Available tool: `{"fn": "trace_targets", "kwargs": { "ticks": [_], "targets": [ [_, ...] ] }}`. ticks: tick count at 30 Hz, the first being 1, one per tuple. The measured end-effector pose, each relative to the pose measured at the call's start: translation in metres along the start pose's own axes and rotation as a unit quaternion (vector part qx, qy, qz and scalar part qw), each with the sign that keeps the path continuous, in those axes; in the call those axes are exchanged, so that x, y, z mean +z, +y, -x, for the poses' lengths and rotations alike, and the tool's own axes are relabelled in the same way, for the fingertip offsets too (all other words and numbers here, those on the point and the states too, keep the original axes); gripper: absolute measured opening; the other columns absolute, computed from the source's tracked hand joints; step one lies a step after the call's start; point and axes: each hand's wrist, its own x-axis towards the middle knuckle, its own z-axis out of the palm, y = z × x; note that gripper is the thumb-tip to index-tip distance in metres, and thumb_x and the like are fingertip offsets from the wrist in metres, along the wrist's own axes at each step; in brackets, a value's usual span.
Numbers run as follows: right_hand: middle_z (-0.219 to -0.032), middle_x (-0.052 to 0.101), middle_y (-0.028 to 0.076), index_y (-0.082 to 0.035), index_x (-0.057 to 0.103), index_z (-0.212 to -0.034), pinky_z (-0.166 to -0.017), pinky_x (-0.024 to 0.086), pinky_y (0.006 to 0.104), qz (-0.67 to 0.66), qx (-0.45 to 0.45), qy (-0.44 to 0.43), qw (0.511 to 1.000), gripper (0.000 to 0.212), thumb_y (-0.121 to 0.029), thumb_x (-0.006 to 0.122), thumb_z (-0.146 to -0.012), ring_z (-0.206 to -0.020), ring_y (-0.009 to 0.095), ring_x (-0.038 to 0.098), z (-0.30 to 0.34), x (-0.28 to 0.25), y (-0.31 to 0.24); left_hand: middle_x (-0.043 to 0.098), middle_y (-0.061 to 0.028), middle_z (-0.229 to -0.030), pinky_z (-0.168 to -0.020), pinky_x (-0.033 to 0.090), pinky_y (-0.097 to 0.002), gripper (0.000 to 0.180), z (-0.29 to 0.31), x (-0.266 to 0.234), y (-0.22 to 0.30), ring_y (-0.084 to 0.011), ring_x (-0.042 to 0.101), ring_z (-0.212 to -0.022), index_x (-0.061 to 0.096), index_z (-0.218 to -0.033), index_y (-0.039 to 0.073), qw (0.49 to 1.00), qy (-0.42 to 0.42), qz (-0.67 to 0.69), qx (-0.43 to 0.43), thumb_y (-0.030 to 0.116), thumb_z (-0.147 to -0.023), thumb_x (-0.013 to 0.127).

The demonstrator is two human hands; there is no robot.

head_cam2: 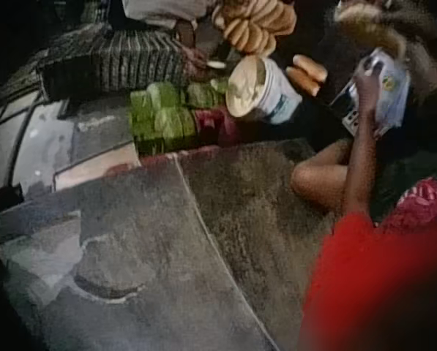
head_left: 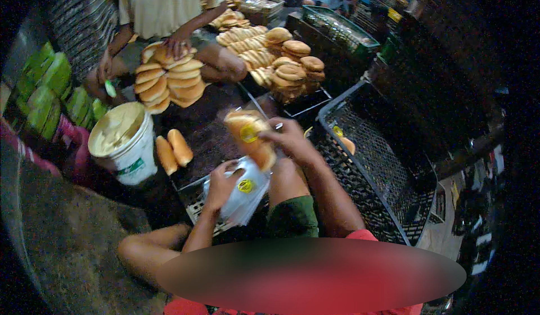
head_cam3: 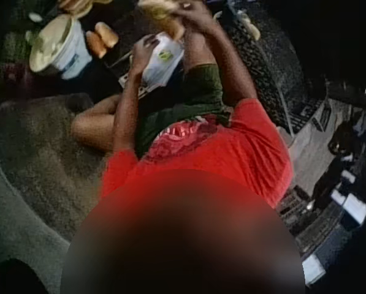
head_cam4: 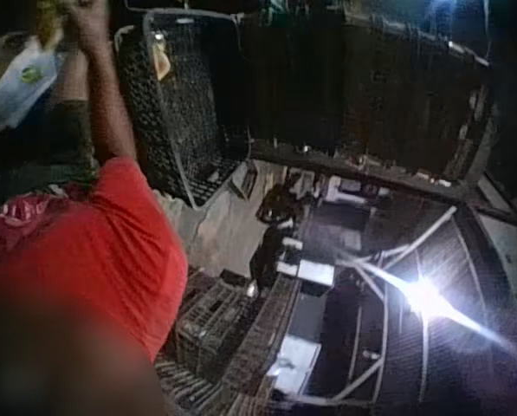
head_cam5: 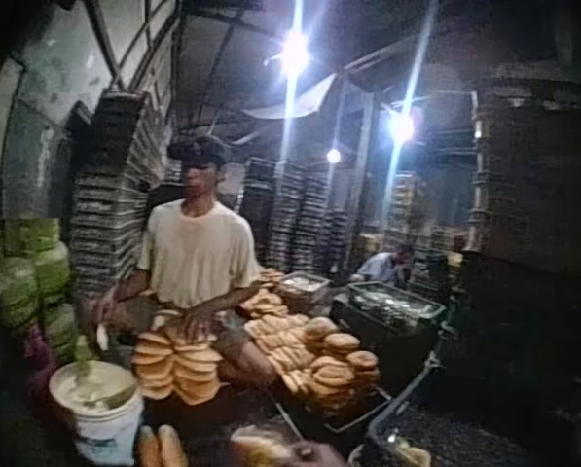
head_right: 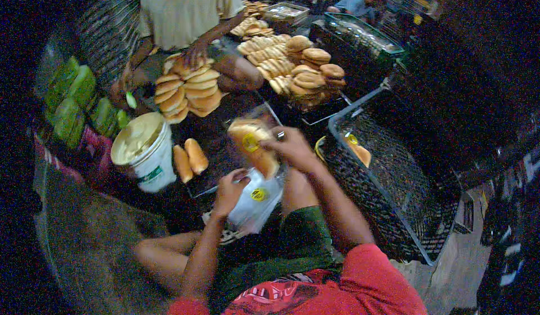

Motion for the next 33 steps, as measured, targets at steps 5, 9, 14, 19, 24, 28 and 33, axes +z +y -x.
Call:
{"fn": "trace_targets", "kwargs": {
  "ticks": [5,9,14,19,24,28,33],
  "targets": [
    [-0.101,0.066,0.009,0.001,0.063,-0.109,-0.083,0.048,0.0306,0.154,-0.105,0.251,0.950,0.033,-0.022,0.064,-0.086,-0.093,0.017,0.062,0.062,-0.181,-0.028,0.067,-0.0207,-0.105,-0.088,0.049,-0.0474,0.044,0.010,-0.021,-0.048,-0.0341,0.064,-0.104,0.066,-0.109,0.003,0.912,-0.015,-0.402,-0.078,0.025,-0.073,0.080],
    [-0.102,0.070,0.008,0.001,0.066,-0.112,-0.083,0.052,0.0306,0.102,0.008,0.040,0.994,0.037,-0.026,0.069,-0.086,-0.091,0.015,0.065,0.071,-0.267,0.034,0.069,-0.0185,-0.099,-0.087,0.048,-0.0502,0.041,0.001,-0.029,-0.068,-0.0358,0.066,-0.097,0.067,-0.111,0.008,0.939,-0.027,-0.316,-0.131,0.017,-0.073,0.079],
    [-0.104,0.070,0.004,-0.001,0.065,-0.118,-0.087,0.048,0.0318,0.151,0.203,-0.015,0.967,0.041,-0.028,0.068,-0.087,-0.094,0.014,0.063,0.047,-0.254,0.134,0.070,-0.0179,-0.094,-0.083,0.047,-0.0508,0.024,0.001,-0.031,-0.056,-0.0374,0.066,-0.094,0.064,-0.098,0.005,0.885,-0.018,-0.462,-0.053,0.024,-0.085,0.068],
    [-0.103,0.060,0.009,-0.005,0.062,-0.120,-0.085,0.046,0.0347,0.221,0.149,0.014,0.964,0.043,-0.027,0.071,-0.084,-0.096,0.022,0.056,0.054,-0.217,0.133,0.069,-0.0194,-0.094,-0.079,0.047,-0.0517,0.028,-0.002,-0.022,-0.056,-0.0388,0.066,-0.091,0.057,-0.106,0.003,0.922,0.107,-0.339,-0.152,0.026,-0.089,0.063],
    [-0.112,0.056,0.021,-0.004,0.060,-0.122,-0.096,0.045,0.0427,0.421,0.021,0.079,0.904,0.043,-0.024,0.069,-0.085,-0.112,0.037,0.054,0.062,-0.197,0.121,0.068,-0.0195,-0.084,-0.073,0.052,-0.0447,0.026,-0.001,-0.024,-0.052,-0.0372,0.068,-0.082,0.055,-0.107,-0.001,0.972,0.177,-0.153,-0.010,0.017,-0.089,0.060],
    [-0.117,0.061,0.020,-0.002,0.059,-0.122,-0.098,0.044,0.0409,0.224,0.042,0.178,0.957,0.043,-0.030,0.067,-0.090,-0.113,0.034,0.058,0.060,-0.196,0.132,0.070,-0.0143,-0.083,-0.068,0.052,-0.0342,0.016,0.001,-0.050,-0.018,-0.0229,0.068,-0.074,0.062,-0.097,-0.003,0.994,0.064,0.003,-0.093,0.010,-0.088,0.064],
    [-0.116,0.063,0.018,-0.001,0.062,-0.116,-0.093,0.046,0.0404,0.370,0.191,0.138,0.899,0.033,-0.025,0.063,-0.092,-0.110,0.034,0.059,0.052,-0.171,0.085,0.068,-0.0075,-0.088,-0.068,0.054,-0.0330,0.012,0.001,-0.099,0.041,-0.0201,0.067,-0.074,0.061,-0.103,0.004,0.879,0.198,0.432,0.051,0.013,-0.095,0.062]
  ]
}}
